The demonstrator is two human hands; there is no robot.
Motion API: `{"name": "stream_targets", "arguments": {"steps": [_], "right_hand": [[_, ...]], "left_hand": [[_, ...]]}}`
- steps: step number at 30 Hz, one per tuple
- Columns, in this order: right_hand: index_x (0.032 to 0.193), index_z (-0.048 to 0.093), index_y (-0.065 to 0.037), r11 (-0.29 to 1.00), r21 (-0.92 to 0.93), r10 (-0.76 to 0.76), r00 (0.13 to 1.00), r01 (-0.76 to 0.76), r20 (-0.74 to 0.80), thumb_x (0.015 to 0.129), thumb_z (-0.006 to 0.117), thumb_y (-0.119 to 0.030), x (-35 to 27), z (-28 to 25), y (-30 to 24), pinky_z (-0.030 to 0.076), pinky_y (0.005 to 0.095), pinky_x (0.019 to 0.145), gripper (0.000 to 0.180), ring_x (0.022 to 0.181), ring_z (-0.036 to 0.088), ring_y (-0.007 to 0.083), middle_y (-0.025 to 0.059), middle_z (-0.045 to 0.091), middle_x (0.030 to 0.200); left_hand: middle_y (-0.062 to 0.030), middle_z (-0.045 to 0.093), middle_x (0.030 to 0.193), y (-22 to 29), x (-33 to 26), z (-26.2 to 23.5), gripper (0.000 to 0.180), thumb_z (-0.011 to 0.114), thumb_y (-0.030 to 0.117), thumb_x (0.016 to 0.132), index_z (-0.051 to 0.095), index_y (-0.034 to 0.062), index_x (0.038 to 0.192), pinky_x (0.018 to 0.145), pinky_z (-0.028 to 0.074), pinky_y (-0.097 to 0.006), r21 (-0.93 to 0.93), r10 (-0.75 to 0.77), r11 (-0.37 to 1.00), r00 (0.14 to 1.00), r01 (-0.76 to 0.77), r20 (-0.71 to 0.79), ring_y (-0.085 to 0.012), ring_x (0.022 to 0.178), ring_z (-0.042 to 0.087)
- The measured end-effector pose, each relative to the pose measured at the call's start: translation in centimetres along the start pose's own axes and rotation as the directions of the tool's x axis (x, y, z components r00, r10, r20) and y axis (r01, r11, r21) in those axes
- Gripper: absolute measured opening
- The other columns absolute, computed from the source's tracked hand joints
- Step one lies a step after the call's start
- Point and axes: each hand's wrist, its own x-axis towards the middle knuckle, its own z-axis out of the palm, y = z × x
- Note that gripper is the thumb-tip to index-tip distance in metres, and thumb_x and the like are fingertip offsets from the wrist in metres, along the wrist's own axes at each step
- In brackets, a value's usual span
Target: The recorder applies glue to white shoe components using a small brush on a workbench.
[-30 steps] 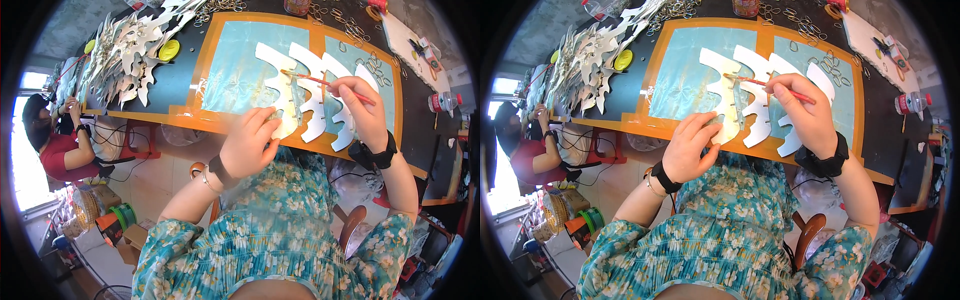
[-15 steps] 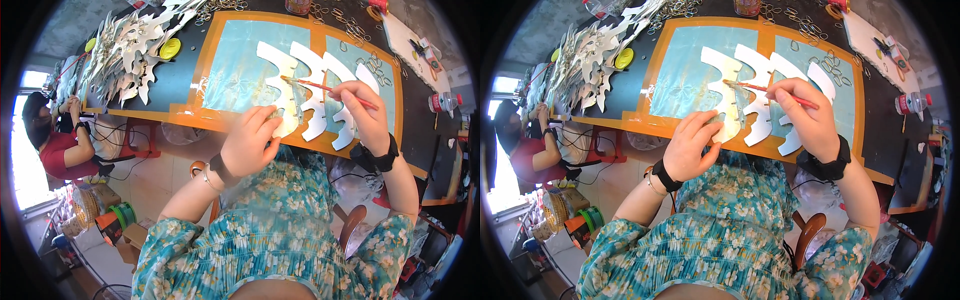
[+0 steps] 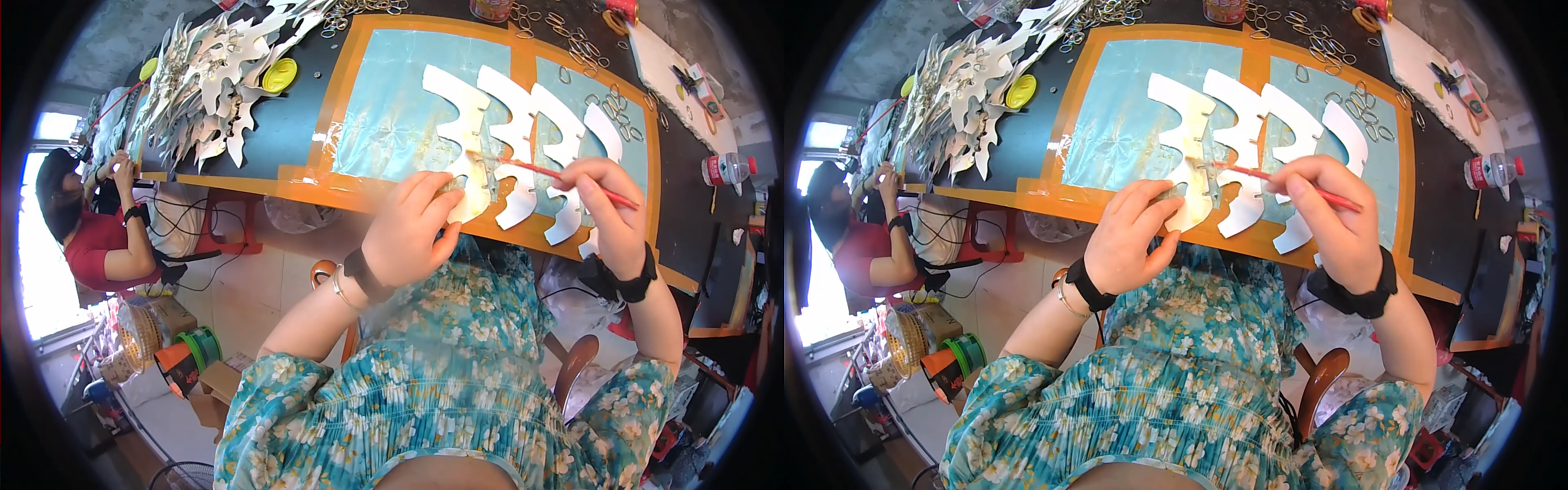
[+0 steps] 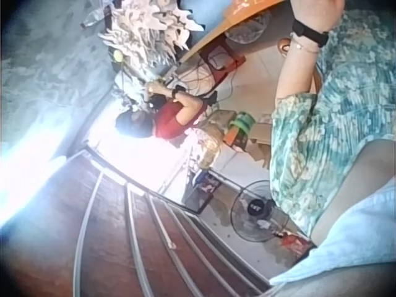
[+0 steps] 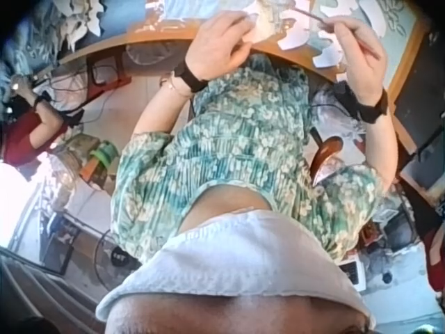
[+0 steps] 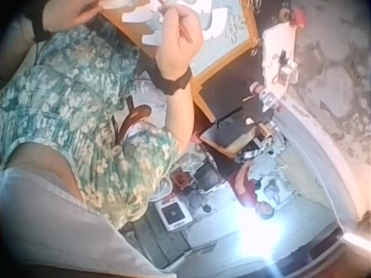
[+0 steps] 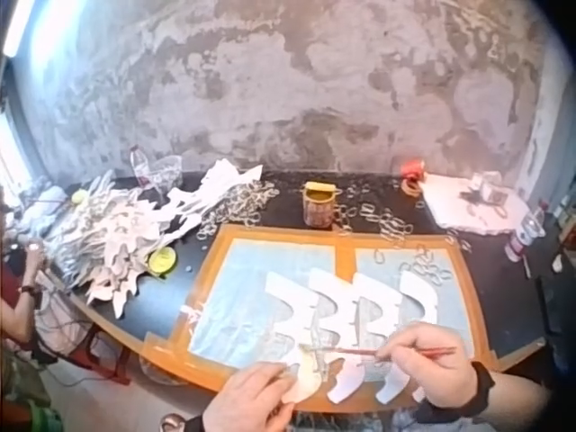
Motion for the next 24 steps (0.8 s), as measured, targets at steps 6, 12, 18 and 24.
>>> {"name": "stream_targets", "arguments": {"steps": [6,12,18,24], "right_hand": [[0.1,0.067,0.0,0.974,-0.2,-0.097,0.994,0.107,0.057,0.099,0.054,-0.009,-0.5,0.7,0.5,0.047,0.0302,0.085,0.017,0.091,0.062,0.0181,0.0095,0.068,0.1],[0.096,0.066,0.002,0.982,-0.143,-0.104,0.988,0.12,0.118,0.098,0.052,-0.006,-2.3,-0.8,-1.1,0.047,0.0321,0.084,0.016,0.088,0.061,0.0195,0.0114,0.068,0.095],[0.1,0.065,0.003,1.0,-0.004,-0.024,1.0,0.024,-0.019,0.101,0.051,-0.011,-1.1,0.5,-0.1,0.047,0.0289,0.083,0.019,0.088,0.061,0.0144,0.0095,0.068,0.096],[0.097,0.067,0.001,0.986,-0.156,-0.051,0.997,0.059,0.052,0.099,0.054,-0.01,-2.0,0.2,0.0,0.046,0.0305,0.083,0.016,0.089,0.061,0.0185,0.01,0.068,0.096]], "left_hand": [[-0.0194,0.059,0.123,0.0,0.0,0.0,0.037,0.072,0.006,0.08,0.063,-0.0004,0.115,0.098,0.048,-0.045,-0.007,-0.002,1.0,1.0,0.002,-0.008,-0.0385,0.113,0.058],[-0.0192,0.059,0.123,0.1,-0.1,-0.1,0.035,0.072,0.006,0.08,0.063,-0.0002,0.114,0.099,0.048,-0.045,0.004,-0.009,1.0,1.0,0.009,-0.009,-0.038,0.113,0.058],[-0.019,0.059,0.122,0.0,0.0,0.0,0.035,0.073,0.007,0.08,0.063,0.0001,0.114,0.098,0.047,-0.045,-0.004,-0.01,1.0,1.0,0.01,-0.005,-0.0381,0.112,0.058],[-0.019,0.059,0.121,0.1,-0.1,-0.1,0.033,0.073,0.007,0.08,0.063,0.0004,0.111,0.098,0.047,-0.045,-0.011,-0.017,1.0,1.0,0.017,-0.013,-0.0385,0.112,0.057]]}}
